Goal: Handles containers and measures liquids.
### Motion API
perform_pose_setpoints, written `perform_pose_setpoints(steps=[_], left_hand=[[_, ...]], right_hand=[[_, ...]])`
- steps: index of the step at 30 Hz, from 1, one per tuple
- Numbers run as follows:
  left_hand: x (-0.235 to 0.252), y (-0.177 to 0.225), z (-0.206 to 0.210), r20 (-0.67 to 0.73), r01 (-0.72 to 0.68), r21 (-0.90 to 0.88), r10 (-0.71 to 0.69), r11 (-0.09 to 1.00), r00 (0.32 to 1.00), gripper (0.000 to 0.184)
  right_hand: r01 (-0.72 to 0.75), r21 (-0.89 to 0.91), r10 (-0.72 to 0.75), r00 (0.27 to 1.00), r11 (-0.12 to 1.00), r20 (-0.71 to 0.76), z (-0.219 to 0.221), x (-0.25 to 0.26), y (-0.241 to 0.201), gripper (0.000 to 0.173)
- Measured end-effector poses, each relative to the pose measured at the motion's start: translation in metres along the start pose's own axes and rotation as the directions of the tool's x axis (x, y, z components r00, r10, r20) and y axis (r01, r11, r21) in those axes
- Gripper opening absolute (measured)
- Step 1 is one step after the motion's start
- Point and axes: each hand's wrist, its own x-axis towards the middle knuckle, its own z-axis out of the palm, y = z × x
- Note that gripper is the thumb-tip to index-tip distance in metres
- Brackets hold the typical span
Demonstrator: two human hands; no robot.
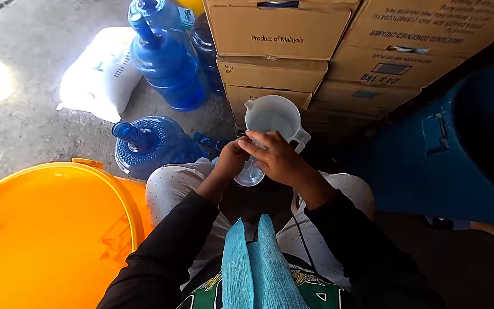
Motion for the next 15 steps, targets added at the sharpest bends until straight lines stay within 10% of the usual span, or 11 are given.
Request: perform_pose_setpoints(steps=[4,11,15], left_hand=[[0.000,0.005,-0.008,0.036,0.107,0.042,-0.109,0.993,0.993,0.011],[0.008,-0.008,-0.021,0.130,-0.147,0.154,0.128,0.977,0.983,0.021],[0.004,-0.015,-0.031,0.208,-0.221,0.184,0.181,0.958,0.961,0.019]], right_hand=[[0.105,-0.085,-0.110,0.992,0.991,-0.056,0.013,0.016,0.010,0.041],[0.216,-0.270,-0.187,0.974,0.938,0.128,-0.008,0.033,0.008,0.016],[-0.368,0.163,0.323,0.914,0.915,0.246,-0.014,0.026,-0.011,0.028]])
